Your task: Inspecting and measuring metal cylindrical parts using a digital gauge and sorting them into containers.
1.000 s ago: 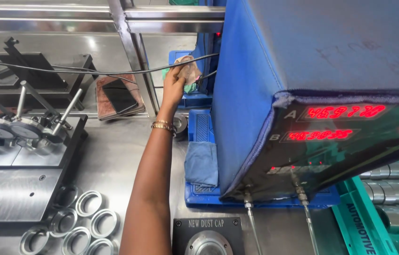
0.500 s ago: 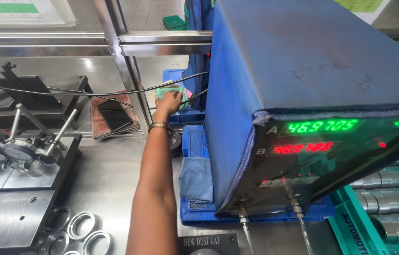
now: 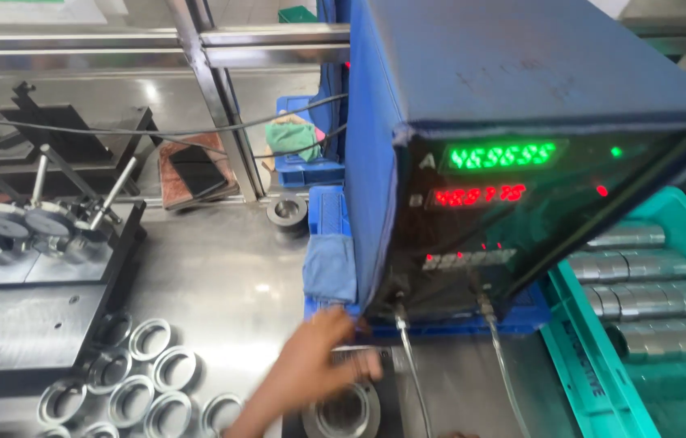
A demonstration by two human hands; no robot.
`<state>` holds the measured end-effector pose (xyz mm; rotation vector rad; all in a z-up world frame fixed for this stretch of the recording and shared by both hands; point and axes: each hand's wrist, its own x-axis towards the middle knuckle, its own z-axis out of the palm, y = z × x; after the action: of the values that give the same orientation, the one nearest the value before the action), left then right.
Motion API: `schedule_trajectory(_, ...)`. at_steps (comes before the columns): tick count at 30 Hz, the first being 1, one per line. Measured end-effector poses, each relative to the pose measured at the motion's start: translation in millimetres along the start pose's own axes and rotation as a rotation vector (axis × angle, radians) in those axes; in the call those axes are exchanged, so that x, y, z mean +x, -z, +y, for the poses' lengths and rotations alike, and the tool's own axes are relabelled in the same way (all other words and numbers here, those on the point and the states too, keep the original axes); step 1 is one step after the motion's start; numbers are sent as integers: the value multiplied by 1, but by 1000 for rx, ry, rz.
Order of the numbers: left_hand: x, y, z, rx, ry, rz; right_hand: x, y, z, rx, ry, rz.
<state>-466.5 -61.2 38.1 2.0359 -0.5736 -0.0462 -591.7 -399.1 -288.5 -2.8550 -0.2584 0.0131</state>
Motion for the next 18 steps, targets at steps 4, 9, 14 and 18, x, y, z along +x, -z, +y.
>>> schedule_trajectory(4,-65,-36,39,376,21,22,-10,59,-34,2,-56,-67)
schedule_trajectory(9,-86,-39,36,425,-164,46,-10,208,-58,439,-19,-89)
schedule_trajectory(14,-78,-35,68,451,276,-34,17,361,-24,151,-135,607)
schedule_trajectory(18,-93,-40,44,306,172,17,48,370,61,26,-208,577)
